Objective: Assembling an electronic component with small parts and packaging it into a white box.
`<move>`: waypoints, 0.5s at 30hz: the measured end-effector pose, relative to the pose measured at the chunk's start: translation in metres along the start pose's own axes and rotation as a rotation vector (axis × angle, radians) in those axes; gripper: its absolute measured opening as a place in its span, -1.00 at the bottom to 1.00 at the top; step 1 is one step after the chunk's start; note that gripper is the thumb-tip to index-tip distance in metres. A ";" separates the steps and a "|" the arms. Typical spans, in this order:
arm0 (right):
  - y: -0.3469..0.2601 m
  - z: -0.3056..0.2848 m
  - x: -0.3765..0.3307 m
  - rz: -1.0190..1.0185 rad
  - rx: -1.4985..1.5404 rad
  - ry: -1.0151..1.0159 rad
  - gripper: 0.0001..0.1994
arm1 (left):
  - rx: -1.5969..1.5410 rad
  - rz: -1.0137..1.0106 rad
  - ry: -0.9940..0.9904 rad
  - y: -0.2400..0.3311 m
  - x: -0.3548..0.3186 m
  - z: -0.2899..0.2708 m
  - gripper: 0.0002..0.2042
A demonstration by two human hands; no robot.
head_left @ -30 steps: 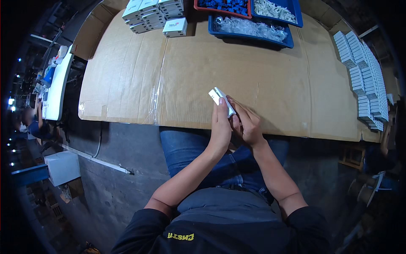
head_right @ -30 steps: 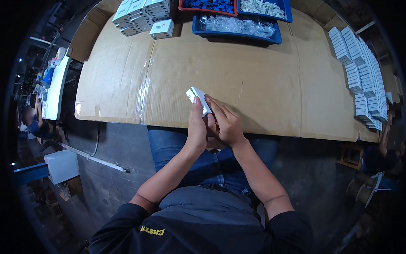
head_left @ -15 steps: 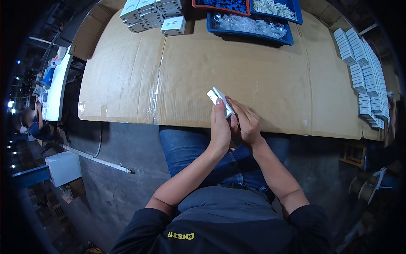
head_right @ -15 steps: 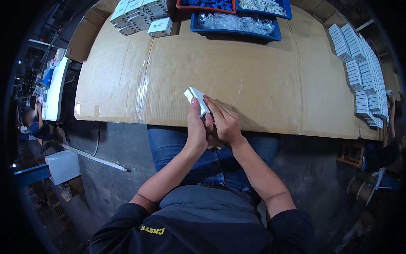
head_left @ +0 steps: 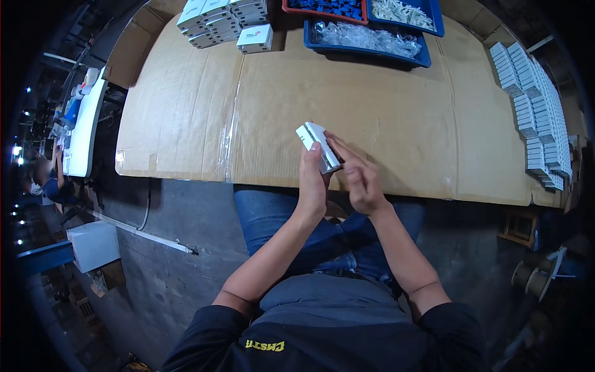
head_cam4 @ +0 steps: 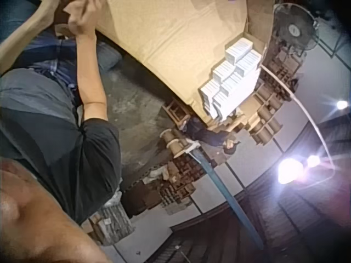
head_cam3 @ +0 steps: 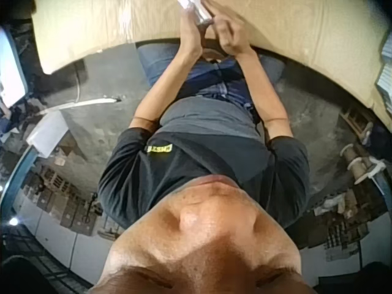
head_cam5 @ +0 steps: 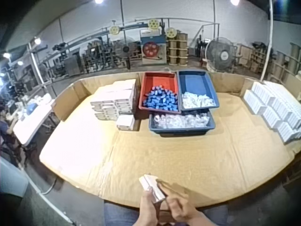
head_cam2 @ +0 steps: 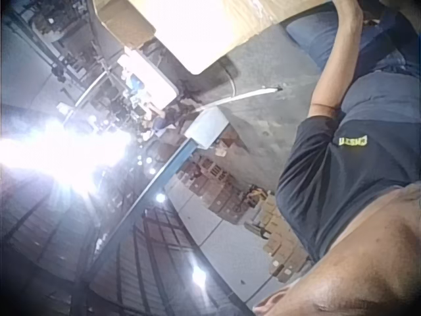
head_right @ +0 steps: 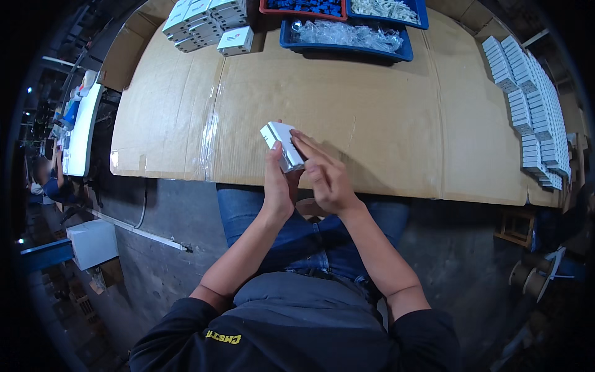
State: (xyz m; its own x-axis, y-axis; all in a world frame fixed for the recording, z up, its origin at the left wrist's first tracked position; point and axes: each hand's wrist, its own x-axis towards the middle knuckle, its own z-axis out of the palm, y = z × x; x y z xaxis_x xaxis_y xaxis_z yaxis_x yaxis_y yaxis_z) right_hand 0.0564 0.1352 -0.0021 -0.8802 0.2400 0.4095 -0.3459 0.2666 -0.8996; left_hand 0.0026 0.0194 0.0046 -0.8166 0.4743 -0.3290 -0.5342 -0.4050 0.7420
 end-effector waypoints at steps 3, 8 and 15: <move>-0.002 -0.005 0.000 0.235 0.041 0.139 -0.64 | 0.030 0.078 -0.056 0.007 0.002 0.001 -0.34; 0.003 -0.015 0.000 0.471 -0.051 0.192 -0.69 | 0.280 0.172 -0.101 -0.001 0.008 -0.015 -0.15; -0.023 -0.028 0.009 0.820 0.491 0.054 -0.58 | 0.442 0.334 -0.271 -0.004 0.003 -0.013 0.02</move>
State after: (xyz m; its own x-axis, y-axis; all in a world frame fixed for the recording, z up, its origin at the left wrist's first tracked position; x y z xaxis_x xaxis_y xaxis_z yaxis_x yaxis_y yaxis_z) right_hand 0.0655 0.1571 0.0259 -0.8970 0.2236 -0.3812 0.2634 -0.4222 -0.8674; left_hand -0.0011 0.0120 -0.0069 -0.8085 0.5830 0.0798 -0.0706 -0.2308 0.9704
